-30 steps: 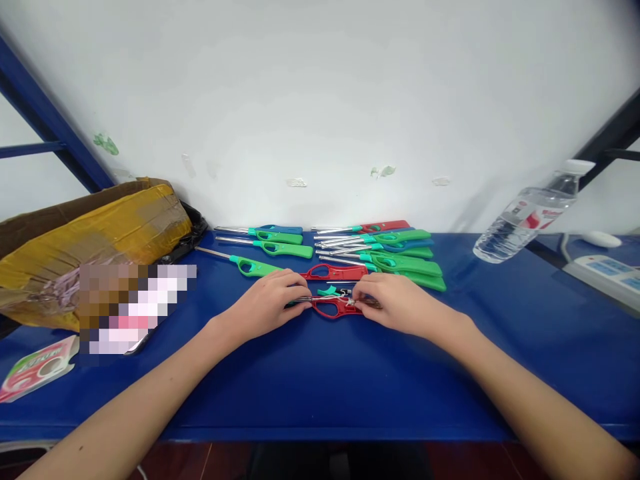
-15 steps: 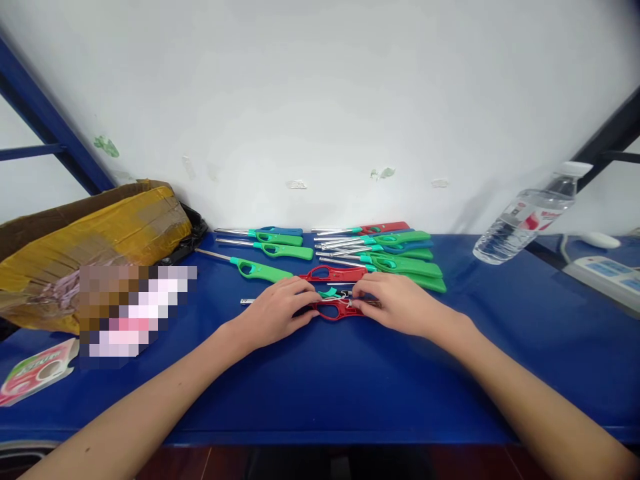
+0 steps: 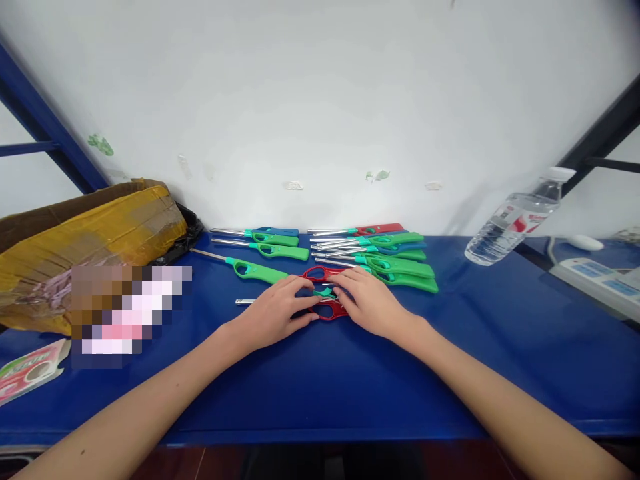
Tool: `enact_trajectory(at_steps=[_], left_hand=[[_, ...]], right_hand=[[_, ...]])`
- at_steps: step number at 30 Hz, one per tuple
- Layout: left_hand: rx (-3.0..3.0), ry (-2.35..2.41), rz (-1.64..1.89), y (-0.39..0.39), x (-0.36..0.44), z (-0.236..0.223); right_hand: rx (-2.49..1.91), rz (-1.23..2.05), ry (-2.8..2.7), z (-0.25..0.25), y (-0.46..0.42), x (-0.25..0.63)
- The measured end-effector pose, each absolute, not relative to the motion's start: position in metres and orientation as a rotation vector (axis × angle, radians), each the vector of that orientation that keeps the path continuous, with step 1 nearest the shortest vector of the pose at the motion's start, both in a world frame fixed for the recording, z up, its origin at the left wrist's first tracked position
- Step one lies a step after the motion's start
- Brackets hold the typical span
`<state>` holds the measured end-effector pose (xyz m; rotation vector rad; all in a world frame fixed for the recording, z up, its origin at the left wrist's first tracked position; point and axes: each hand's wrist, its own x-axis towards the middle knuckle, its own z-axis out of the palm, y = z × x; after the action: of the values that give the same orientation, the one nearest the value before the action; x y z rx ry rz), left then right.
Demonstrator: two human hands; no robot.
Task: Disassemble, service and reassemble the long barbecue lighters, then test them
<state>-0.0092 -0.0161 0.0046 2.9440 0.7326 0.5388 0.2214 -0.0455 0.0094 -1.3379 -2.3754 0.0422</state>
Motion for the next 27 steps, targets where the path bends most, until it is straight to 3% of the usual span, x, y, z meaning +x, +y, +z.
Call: enact_trajectory(at_steps=[27], left_hand=[[2.915,0.773,0.634,-0.015,-0.01,0.007]], right_hand=[[-1.191,-0.014,-2.369,0.0,-0.038,0.224]])
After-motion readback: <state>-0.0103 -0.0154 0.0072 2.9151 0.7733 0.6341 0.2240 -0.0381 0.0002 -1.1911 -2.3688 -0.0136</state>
